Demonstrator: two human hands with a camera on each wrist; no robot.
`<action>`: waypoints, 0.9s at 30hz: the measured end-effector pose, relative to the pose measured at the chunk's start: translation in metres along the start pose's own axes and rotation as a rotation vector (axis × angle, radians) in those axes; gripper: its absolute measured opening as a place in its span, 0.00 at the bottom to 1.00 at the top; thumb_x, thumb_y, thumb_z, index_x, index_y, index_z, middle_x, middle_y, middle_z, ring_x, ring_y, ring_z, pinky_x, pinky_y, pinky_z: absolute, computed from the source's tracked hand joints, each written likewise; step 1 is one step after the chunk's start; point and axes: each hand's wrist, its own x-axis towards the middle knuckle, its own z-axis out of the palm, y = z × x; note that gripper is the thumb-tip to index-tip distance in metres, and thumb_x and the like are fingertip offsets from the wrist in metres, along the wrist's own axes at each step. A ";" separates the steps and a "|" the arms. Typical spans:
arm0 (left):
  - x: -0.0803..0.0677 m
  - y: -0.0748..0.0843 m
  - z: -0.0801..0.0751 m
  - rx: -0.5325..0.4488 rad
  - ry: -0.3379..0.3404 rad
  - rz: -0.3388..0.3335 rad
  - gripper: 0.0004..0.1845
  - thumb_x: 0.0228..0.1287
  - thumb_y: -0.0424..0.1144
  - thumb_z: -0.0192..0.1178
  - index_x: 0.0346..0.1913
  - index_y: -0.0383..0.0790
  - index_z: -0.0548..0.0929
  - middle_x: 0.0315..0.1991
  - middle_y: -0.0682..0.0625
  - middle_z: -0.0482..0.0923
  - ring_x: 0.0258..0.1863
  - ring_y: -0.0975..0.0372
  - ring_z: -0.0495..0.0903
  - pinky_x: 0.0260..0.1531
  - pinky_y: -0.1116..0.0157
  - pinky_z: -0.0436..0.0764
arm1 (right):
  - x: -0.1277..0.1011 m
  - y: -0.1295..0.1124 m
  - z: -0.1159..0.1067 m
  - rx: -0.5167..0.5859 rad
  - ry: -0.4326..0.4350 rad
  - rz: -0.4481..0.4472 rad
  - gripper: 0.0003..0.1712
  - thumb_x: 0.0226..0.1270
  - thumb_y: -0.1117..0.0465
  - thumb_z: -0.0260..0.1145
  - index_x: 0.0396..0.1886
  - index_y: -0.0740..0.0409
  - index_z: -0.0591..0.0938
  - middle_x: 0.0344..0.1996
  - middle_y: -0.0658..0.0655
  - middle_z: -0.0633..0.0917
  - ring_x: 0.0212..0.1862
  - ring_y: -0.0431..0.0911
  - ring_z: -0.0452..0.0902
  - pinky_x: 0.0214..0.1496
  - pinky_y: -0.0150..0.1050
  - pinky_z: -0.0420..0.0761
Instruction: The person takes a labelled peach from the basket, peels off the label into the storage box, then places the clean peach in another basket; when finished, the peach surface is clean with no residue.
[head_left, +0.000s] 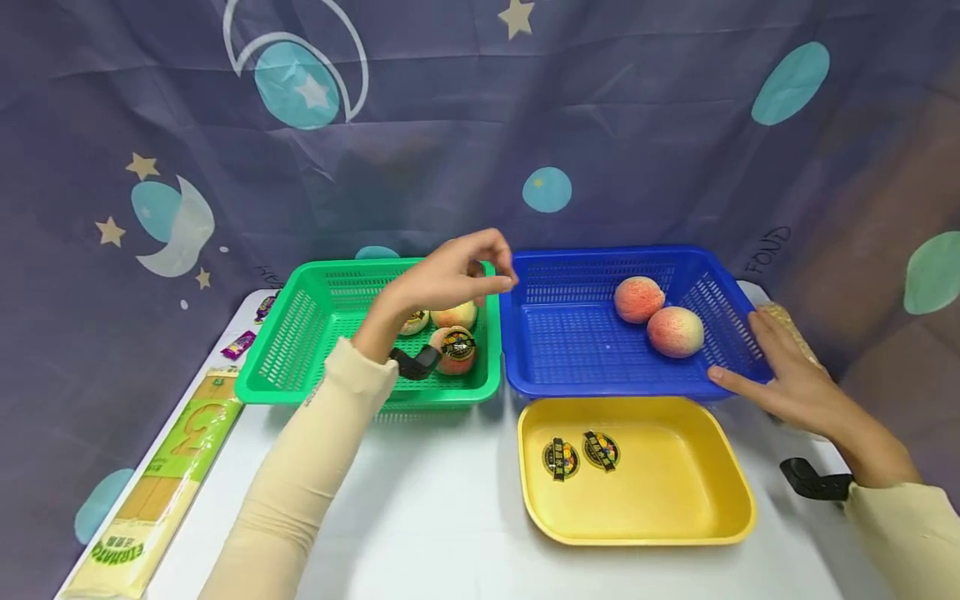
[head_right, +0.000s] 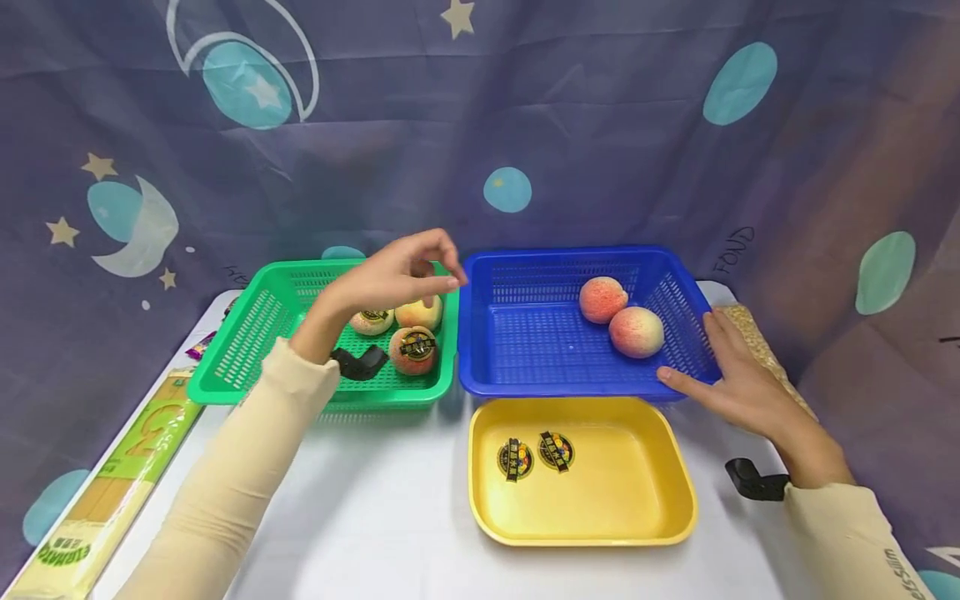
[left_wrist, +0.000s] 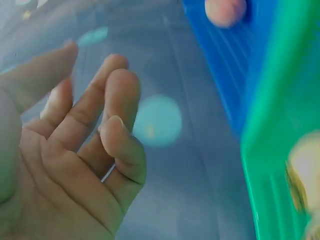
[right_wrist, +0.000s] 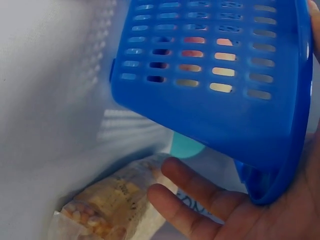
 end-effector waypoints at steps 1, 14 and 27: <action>-0.013 -0.005 -0.007 -0.024 0.039 -0.008 0.06 0.75 0.37 0.59 0.44 0.41 0.72 0.43 0.45 0.82 0.28 0.51 0.80 0.34 0.56 0.82 | 0.000 0.000 0.000 0.000 -0.001 -0.004 0.62 0.71 0.40 0.62 0.82 0.60 0.32 0.81 0.68 0.29 0.80 0.71 0.24 0.70 0.80 0.33; -0.150 -0.070 -0.053 -0.118 0.371 -0.159 0.08 0.80 0.32 0.48 0.39 0.35 0.63 0.30 0.43 0.76 0.26 0.56 0.77 0.31 0.65 0.81 | 0.011 -0.008 -0.015 -0.107 -0.048 0.041 0.61 0.72 0.36 0.57 0.80 0.71 0.37 0.78 0.79 0.36 0.71 0.84 0.37 0.63 0.83 0.44; -0.212 -0.090 -0.046 -0.258 0.521 0.022 0.09 0.62 0.20 0.35 0.28 0.30 0.50 0.21 0.43 0.51 0.18 0.54 0.54 0.20 0.59 0.58 | 0.051 -0.071 -0.013 -0.045 0.051 -0.089 0.53 0.74 0.38 0.56 0.82 0.66 0.46 0.81 0.74 0.41 0.74 0.80 0.36 0.61 0.84 0.38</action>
